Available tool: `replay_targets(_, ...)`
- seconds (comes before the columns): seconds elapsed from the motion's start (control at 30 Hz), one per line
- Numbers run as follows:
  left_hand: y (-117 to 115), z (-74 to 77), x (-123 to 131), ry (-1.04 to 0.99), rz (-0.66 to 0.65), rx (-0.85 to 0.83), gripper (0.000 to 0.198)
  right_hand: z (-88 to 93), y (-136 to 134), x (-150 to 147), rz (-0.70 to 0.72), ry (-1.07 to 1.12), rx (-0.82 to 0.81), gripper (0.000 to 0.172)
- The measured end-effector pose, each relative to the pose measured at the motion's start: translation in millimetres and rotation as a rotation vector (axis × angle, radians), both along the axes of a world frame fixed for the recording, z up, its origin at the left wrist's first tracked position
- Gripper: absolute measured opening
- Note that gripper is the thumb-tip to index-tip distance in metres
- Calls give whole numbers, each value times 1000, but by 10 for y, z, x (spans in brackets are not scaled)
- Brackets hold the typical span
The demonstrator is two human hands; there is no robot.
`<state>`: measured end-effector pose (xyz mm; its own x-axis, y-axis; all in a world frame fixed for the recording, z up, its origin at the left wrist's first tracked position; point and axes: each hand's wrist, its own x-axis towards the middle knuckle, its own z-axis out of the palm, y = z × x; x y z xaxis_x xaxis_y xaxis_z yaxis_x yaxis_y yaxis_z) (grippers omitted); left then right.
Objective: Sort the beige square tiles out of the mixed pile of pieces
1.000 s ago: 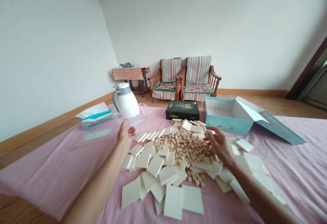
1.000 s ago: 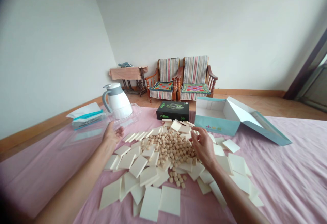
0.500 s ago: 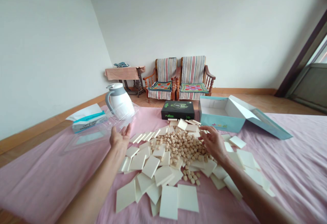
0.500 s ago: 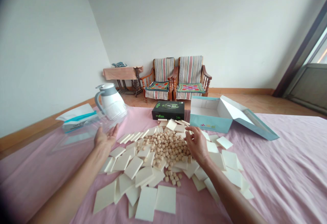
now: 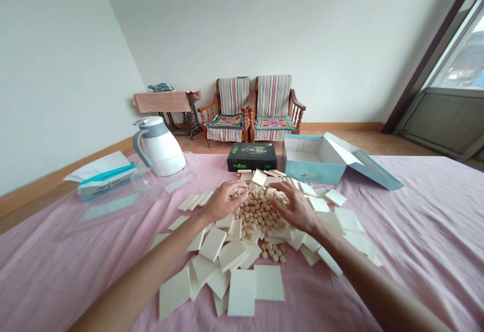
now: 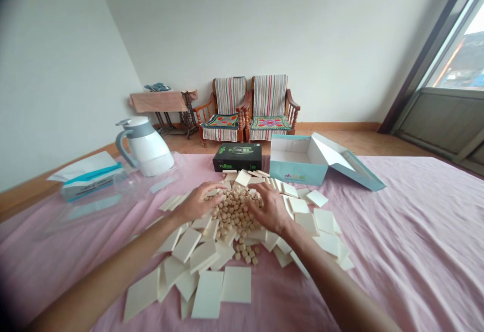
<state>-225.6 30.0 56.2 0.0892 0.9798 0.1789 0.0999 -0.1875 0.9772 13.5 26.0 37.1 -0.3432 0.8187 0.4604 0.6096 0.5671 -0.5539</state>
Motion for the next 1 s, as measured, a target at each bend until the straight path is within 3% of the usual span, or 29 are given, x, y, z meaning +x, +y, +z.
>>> replay_targets(0.1, -3, -133, 179, 347, -167, 196, 45, -15, -79, -171, 150, -284, 69, 58)
replay_targets(0.17, 4, -232, 230, 440, -196, 241, 51, -53, -108, -243, 154, -404, 93, 66)
replay_targets(0.3, 20, -333, 196, 575, -260, 308, 34, -106, -122, -166, 45, -506, 92, 41)
replay_targets(0.47, -3, -307, 86, 830, -254, 402, 20, -105, -98, 173, -44, -555, 65, 23)
replay_targets(0.53, 8, -293, 38, 799, -235, 376, 19, -92, -87, 311, -55, -557, 48, 20)
replay_targets(0.73, 70, -227, -160, 406, -123, 187, 9, -72, -91, 643, -105, -582, -43, 29)
replay_targets(1.0, -124, -222, -509, 520, -65, 293, 9, -194, -85, 817, -152, -527, -63, 24)
